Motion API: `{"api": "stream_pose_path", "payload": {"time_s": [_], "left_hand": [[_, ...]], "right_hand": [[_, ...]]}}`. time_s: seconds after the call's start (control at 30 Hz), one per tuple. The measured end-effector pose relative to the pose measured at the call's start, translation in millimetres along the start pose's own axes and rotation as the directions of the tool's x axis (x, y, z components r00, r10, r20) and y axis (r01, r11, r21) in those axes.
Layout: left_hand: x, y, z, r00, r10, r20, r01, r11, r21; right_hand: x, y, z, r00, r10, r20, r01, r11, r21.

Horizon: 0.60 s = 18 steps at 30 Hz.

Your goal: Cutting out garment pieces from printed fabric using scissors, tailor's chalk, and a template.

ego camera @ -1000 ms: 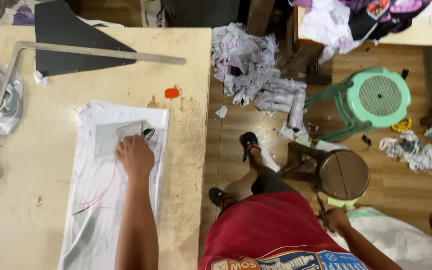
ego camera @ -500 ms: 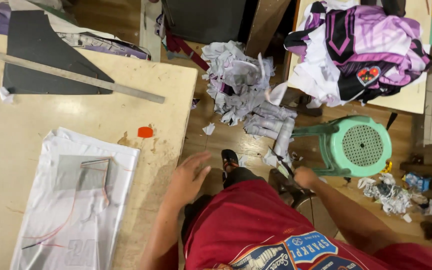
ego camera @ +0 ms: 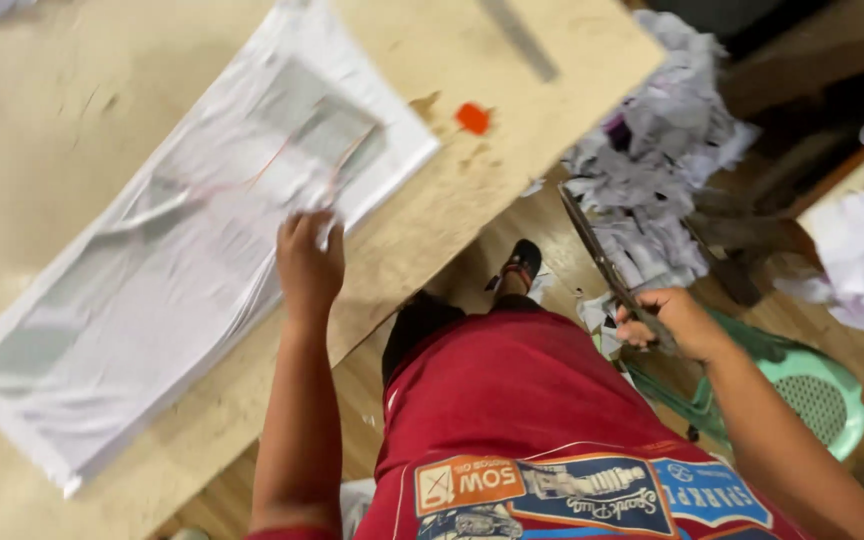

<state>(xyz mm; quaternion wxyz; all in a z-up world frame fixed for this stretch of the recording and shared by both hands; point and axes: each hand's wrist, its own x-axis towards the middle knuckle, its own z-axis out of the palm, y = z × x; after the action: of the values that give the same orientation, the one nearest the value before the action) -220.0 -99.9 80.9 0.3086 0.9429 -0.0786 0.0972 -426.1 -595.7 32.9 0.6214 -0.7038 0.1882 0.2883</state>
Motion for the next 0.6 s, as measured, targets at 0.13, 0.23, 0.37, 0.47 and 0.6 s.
{"api": "stream_pose_path", "payload": {"time_s": [0.13,0.23,0.37,0.47,0.6], "left_hand": [[35,-41,28,0.989,0.102,-0.106,-0.096,0.994,0.054],[60,-57,64,0.979,0.166,-0.117,-0.145,0.974,0.173],[73,-55,79,0.988,0.137,0.073,-0.152,0.942,0.299],[71,-56,89,0.991,0.102,0.083,-0.122,0.945,0.303],[75,-50,84,0.997,0.067,0.046,-0.078,0.953,0.294]], "right_hand": [[22,-99,58,0.993,-0.112,0.031,0.112,0.994,0.01],[51,-114,86,0.979,-0.202,0.0,0.202,0.979,0.023],[72,-120,117,0.988,-0.055,-0.144,0.077,0.985,0.152],[82,-128,126,0.981,-0.092,-0.171,0.119,0.981,0.156],[108,-160,117,0.98,-0.113,-0.164,0.13,0.987,0.099]]}}
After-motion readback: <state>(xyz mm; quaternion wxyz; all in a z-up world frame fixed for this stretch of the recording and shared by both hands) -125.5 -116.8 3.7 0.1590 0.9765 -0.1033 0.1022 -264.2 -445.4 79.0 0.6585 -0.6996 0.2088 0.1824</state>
